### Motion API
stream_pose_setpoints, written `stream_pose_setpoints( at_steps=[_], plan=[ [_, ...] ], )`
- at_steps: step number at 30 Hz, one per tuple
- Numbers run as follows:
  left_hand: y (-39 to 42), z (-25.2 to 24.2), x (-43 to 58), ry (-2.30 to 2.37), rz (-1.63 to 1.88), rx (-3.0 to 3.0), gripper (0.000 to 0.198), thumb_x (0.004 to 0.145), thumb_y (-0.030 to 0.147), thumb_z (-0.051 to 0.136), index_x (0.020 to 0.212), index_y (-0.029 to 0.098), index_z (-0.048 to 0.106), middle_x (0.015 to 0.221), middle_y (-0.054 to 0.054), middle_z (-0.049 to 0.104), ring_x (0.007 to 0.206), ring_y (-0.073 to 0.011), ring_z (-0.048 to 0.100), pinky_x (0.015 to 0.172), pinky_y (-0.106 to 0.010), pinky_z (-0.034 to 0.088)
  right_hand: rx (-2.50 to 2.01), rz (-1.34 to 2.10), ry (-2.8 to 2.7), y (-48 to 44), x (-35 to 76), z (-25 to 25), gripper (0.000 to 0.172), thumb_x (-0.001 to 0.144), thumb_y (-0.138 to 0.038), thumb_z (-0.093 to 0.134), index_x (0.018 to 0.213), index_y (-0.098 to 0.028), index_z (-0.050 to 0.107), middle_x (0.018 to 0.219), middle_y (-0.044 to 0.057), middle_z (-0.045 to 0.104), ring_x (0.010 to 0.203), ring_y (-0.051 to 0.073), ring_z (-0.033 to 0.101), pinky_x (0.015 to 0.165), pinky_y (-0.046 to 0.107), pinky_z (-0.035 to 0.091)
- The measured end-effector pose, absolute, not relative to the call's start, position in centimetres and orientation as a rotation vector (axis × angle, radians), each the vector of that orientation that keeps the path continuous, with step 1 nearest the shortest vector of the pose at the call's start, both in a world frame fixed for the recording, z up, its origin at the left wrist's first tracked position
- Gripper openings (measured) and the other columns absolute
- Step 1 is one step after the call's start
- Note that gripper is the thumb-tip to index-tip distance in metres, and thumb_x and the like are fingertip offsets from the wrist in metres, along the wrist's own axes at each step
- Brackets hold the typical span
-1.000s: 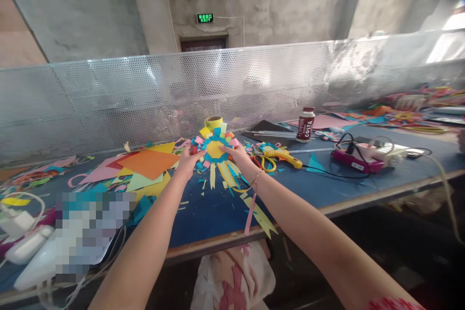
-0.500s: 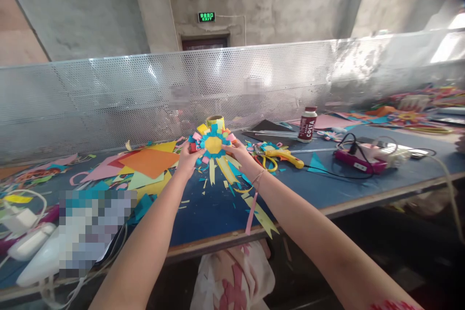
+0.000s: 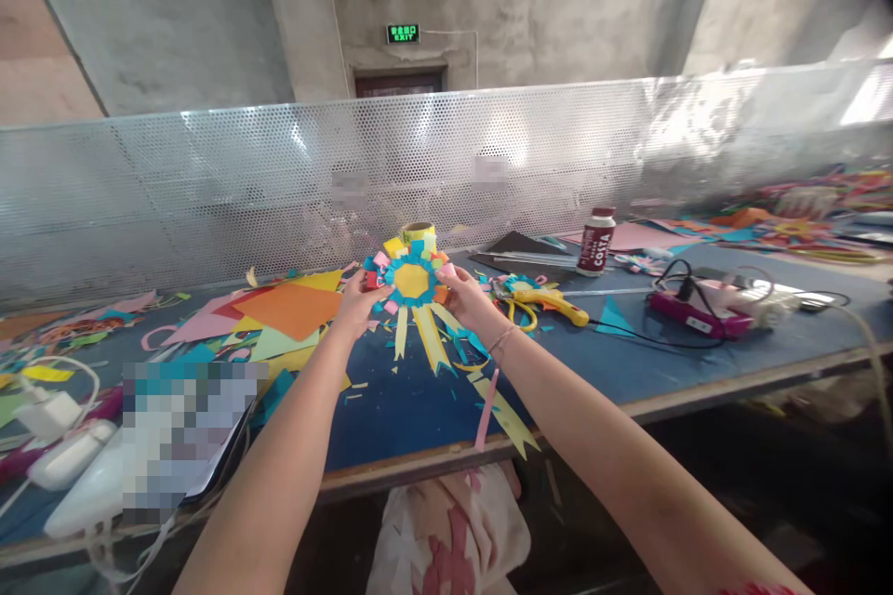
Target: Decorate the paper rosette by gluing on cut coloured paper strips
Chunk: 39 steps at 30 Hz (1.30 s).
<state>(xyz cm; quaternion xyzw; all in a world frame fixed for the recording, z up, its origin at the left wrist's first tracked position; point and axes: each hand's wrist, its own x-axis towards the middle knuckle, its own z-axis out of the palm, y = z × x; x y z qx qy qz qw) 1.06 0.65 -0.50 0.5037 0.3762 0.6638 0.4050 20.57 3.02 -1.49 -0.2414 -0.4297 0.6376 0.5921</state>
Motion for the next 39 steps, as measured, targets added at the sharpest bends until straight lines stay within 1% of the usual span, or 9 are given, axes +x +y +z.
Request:
stream_pose_setpoints(
  at_steps=[3, 5, 8, 11, 17, 20, 24, 32, 39],
  plan=[
    [-0.1, 0.0, 1.1, 0.924, 1.655, 1.25, 0.048, 0.041, 0.025, 0.087, 0.081, 0.019, 0.06, 0.072, 0.002, 0.064, 0.063, -0.0108, 0.059, 0.062, -0.023, 0.048, -0.545, 1.519, -1.014, 3.2, 21.1, -1.2, 0.035, 0.068, -0.033, 0.076, 0.097, -0.023, 0.059, 0.088, 0.0, 0.07, 0.071, 0.015, 0.067, 0.066, 0.028, 0.057],
    [-0.6, 0.4, 1.1, 0.9, 1.603, 1.218, 0.049, 0.041, 0.026, 0.087, 0.082, 0.021, 0.061, 0.072, 0.002, 0.064, 0.062, -0.0115, 0.059, 0.06, -0.024, 0.048, -0.506, 1.616, -1.043, 3.0, 21.5, -0.9, 0.035, 0.074, -0.046, 0.069, 0.098, -0.022, 0.061, 0.091, 0.004, 0.071, 0.078, 0.018, 0.068, 0.071, 0.031, 0.057],
    [-1.0, 0.6, 1.1, 0.888, 1.508, 1.168, 0.052, 0.041, 0.028, 0.088, 0.086, 0.022, 0.061, 0.074, 0.0, 0.066, 0.06, -0.0137, 0.059, 0.055, -0.025, 0.047, -0.467, 1.734, -1.09, 2.4, 21.7, -0.4, 0.053, 0.079, -0.067, 0.05, 0.099, -0.019, 0.064, 0.094, 0.009, 0.071, 0.088, 0.024, 0.069, 0.076, 0.038, 0.057],
    [-0.7, 0.2, 1.0, 0.894, 1.442, 1.177, 0.052, 0.04, 0.027, 0.088, 0.084, 0.02, 0.062, 0.076, -0.002, 0.067, 0.061, -0.0138, 0.06, 0.055, -0.025, 0.048, -0.448, 1.765, -1.137, 2.0, 21.5, -0.2, 0.059, 0.08, -0.071, 0.045, 0.097, -0.018, 0.066, 0.093, 0.011, 0.072, 0.091, 0.026, 0.068, 0.077, 0.039, 0.057],
    [0.6, -0.7, 0.5, 0.977, 1.512, 1.207, 0.047, 0.042, 0.025, 0.086, 0.082, 0.019, 0.063, 0.077, -0.002, 0.067, 0.064, -0.0134, 0.061, 0.058, -0.025, 0.05, -0.51, 1.721, -1.1, 2.6, 21.1, -0.8, 0.044, 0.083, -0.06, 0.054, 0.092, -0.018, 0.065, 0.086, 0.008, 0.072, 0.08, 0.02, 0.069, 0.074, 0.031, 0.058],
    [1.3, -1.2, 0.2, 1.027, 1.601, 1.306, 0.044, 0.043, 0.024, 0.085, 0.082, 0.018, 0.064, 0.075, -0.001, 0.066, 0.064, -0.0124, 0.06, 0.061, -0.024, 0.049, -0.563, 1.676, -1.154, 2.9, 20.9, -1.2, 0.026, 0.077, -0.04, 0.07, 0.092, -0.019, 0.064, 0.084, 0.004, 0.072, 0.074, 0.016, 0.069, 0.069, 0.027, 0.058],
    [2.1, -1.8, -0.1, 1.106, 1.626, 1.431, 0.041, 0.046, 0.022, 0.084, 0.082, 0.017, 0.064, 0.073, 0.0, 0.065, 0.065, -0.0124, 0.06, 0.062, -0.023, 0.049, -0.656, 1.6, -1.206, 3.3, 20.5, -1.8, 0.027, 0.064, -0.016, 0.079, 0.086, -0.016, 0.064, 0.083, 0.004, 0.072, 0.07, 0.015, 0.068, 0.063, 0.023, 0.058],
    [1.2, -1.1, 1.0, 0.972, 1.545, 1.26, 0.047, 0.043, 0.025, 0.085, 0.083, 0.017, 0.062, 0.081, -0.002, 0.066, 0.066, -0.0138, 0.061, 0.059, -0.026, 0.051, -0.648, 1.436, -1.193, 4.0, 20.2, -2.2, 0.032, 0.058, -0.017, 0.081, 0.084, -0.017, 0.064, 0.08, 0.002, 0.072, 0.073, 0.017, 0.069, 0.068, 0.028, 0.059],
    [0.6, -0.8, 1.7, 1.091, 1.51, 1.159, 0.053, 0.039, 0.024, 0.087, 0.084, 0.02, 0.06, 0.073, 0.002, 0.063, 0.057, -0.0117, 0.058, 0.052, -0.024, 0.047, -0.643, 1.337, -1.245, 4.4, 20.3, -2.5, 0.031, 0.055, -0.02, 0.082, 0.076, -0.02, 0.059, 0.072, 0.0, 0.069, 0.068, 0.017, 0.066, 0.066, 0.029, 0.057]
  ],
)
